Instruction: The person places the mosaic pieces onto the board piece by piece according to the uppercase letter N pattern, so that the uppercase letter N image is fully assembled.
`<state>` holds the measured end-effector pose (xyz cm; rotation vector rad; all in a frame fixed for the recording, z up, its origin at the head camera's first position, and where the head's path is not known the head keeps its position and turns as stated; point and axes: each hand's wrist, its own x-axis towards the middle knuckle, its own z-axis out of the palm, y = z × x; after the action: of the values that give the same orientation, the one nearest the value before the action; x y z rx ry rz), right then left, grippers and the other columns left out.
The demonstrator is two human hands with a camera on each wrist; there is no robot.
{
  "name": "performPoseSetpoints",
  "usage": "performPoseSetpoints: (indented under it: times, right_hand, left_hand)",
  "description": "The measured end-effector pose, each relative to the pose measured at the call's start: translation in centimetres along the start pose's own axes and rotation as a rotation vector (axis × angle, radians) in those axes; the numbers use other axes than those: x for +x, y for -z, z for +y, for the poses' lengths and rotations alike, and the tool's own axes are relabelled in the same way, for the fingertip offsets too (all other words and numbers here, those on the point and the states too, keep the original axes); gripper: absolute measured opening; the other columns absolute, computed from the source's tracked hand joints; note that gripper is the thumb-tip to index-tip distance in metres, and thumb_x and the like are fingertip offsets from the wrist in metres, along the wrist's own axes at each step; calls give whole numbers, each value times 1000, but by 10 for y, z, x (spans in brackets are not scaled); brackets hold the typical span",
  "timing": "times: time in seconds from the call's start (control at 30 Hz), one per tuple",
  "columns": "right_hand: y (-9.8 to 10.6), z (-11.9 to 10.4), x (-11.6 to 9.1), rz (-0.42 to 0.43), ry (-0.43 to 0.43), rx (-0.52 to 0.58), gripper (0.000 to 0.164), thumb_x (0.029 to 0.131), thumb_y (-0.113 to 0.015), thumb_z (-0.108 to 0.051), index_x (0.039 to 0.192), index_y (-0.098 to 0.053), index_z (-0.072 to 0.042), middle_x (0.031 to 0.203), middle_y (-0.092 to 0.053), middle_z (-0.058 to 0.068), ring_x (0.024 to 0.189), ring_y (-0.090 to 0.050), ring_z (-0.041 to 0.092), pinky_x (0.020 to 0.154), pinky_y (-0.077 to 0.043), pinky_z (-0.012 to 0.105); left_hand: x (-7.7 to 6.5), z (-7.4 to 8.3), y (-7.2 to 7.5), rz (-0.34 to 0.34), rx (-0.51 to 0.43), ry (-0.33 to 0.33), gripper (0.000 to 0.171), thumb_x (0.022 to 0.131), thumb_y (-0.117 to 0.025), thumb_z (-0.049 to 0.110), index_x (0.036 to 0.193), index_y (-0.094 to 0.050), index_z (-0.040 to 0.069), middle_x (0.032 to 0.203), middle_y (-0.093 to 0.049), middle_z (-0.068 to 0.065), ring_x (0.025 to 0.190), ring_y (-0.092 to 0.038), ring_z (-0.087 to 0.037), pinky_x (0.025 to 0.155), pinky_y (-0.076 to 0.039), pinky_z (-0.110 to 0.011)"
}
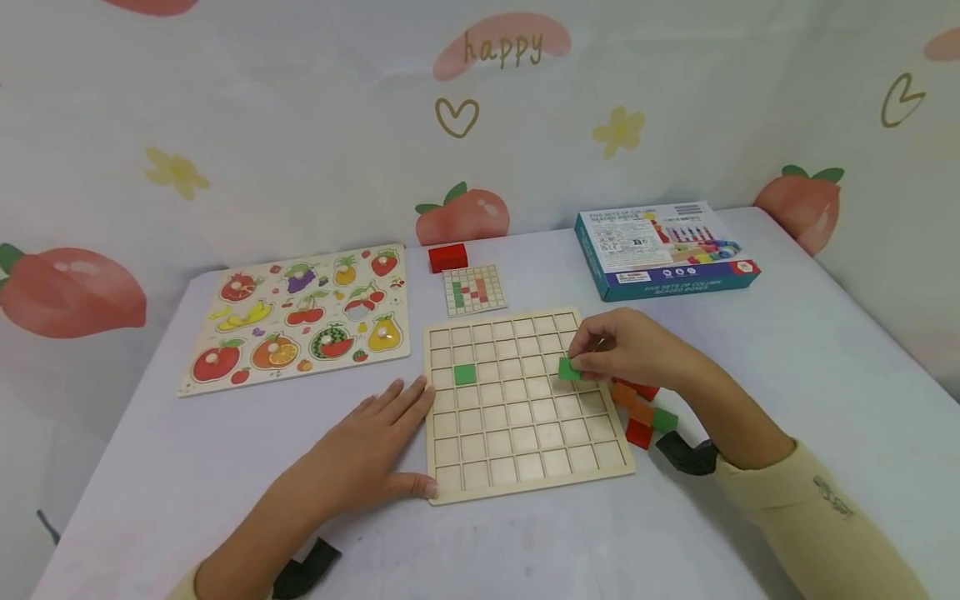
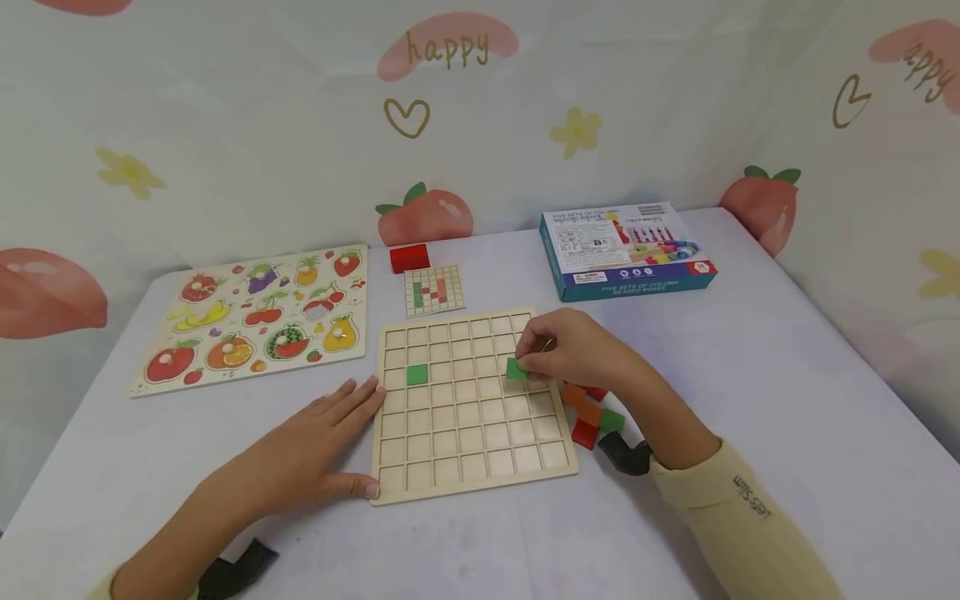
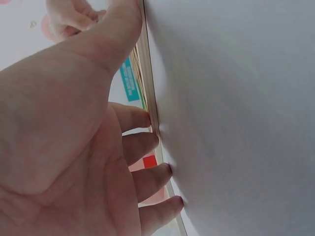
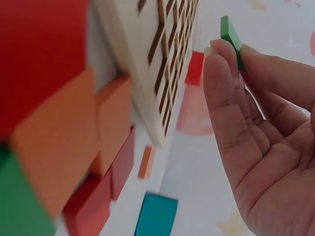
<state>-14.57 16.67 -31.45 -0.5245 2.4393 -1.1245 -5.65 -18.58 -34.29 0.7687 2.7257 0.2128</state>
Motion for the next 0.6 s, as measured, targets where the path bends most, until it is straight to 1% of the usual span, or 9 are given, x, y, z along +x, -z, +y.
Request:
performPoseSetpoints:
  times: [0.17, 0.33, 0.53, 0.6]
  right_hand:
    - [-7, -8, 10, -27, 13, 29, 5, 93, -73, -9, 93, -71, -5, 81, -69, 4, 75, -64, 23, 74, -57, 34]
    - [-14, -15, 19, -52, 17, 44, 6, 93, -73, -11, 93, -71, -5, 81, -69, 5, 75, -65, 23, 75, -57, 35]
    - [-23, -20, 27, -94, 44, 67, 4, 92, -72, -5, 92, -71, -1, 83, -68, 7, 73, -67, 24, 72, -58, 34]
    - [-26, -21, 30, -107, 48, 68, 3, 92, -72, -4, 92, -71, -1, 84, -68, 7, 73, -68, 23, 71, -59, 34]
  left_hand:
    - [-1, 2, 1, 1, 2, 5, 111, 80, -58, 78, 159, -27, 6, 165, -21, -12, 149, -18, -39, 114, -26, -58]
    - [-1, 3, 0, 5, 23, 9, 110, 80, -57, 77, 159, -27, 6, 165, -21, -12, 150, -18, -38, 114, -26, -58]
    - [0, 4, -3, 27, 48, -3, 110, 82, -58, 75, 158, -27, 2, 164, -21, -13, 149, -20, -40, 113, -28, -58]
    - [0, 4, -3, 31, 49, 1, 110, 83, -57, 76, 158, -27, 1, 164, -22, -13, 148, -21, -40, 113, -29, -59]
